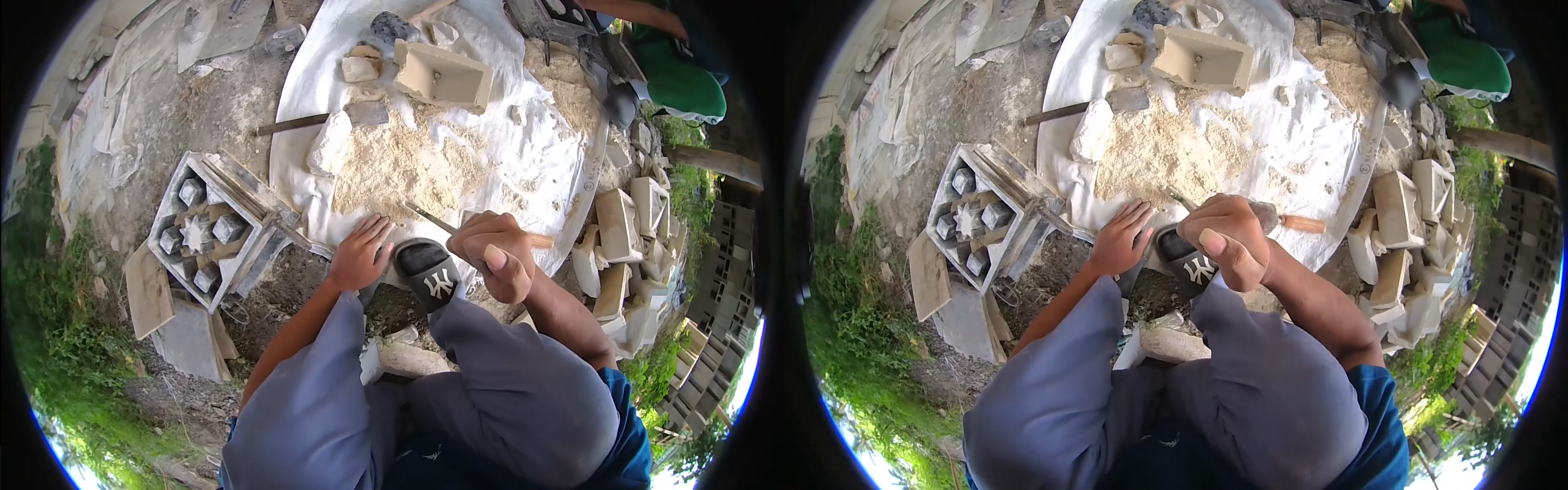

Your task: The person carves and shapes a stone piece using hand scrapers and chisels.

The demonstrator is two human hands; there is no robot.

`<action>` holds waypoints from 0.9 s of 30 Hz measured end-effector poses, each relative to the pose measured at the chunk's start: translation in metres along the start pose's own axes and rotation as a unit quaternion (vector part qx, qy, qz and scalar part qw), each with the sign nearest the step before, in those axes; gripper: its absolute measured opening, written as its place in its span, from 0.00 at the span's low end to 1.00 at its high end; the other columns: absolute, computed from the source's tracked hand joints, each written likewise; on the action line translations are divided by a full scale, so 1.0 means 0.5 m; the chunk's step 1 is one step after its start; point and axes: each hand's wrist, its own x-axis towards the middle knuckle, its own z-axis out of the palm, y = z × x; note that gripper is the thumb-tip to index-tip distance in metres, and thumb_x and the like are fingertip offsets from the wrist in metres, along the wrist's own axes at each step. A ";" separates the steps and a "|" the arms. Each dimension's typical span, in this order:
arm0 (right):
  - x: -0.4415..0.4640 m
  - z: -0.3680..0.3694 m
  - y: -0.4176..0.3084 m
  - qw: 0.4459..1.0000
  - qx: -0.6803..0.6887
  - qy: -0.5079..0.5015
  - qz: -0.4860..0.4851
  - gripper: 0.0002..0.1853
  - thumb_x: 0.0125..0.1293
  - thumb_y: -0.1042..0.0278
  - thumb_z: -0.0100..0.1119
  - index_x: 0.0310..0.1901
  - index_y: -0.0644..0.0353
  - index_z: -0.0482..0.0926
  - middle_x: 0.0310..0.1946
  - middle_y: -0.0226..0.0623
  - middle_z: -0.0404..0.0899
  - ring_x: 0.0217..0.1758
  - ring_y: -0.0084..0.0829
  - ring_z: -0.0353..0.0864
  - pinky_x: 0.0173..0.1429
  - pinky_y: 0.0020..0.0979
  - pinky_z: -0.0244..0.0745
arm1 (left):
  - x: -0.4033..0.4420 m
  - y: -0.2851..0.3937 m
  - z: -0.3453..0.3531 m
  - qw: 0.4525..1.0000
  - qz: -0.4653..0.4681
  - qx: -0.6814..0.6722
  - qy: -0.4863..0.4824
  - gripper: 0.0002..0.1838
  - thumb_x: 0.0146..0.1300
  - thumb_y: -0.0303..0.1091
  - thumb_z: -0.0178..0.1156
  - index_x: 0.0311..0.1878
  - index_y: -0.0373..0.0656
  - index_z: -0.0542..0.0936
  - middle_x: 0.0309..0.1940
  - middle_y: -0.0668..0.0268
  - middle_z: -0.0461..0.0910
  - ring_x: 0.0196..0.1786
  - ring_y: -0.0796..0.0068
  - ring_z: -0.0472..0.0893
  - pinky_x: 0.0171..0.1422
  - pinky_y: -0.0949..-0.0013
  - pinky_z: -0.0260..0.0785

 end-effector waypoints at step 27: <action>0.016 0.004 0.021 1.000 0.002 -0.024 -0.014 0.31 0.82 0.55 0.36 0.18 0.59 0.53 0.13 0.34 0.50 0.13 0.35 0.51 0.20 0.39 0.47 | 0.000 -0.002 0.005 1.000 0.021 0.010 -0.001 0.25 0.77 0.41 0.57 0.67 0.31 0.80 0.69 0.47 0.80 0.76 0.48 0.74 0.85 0.52 0.61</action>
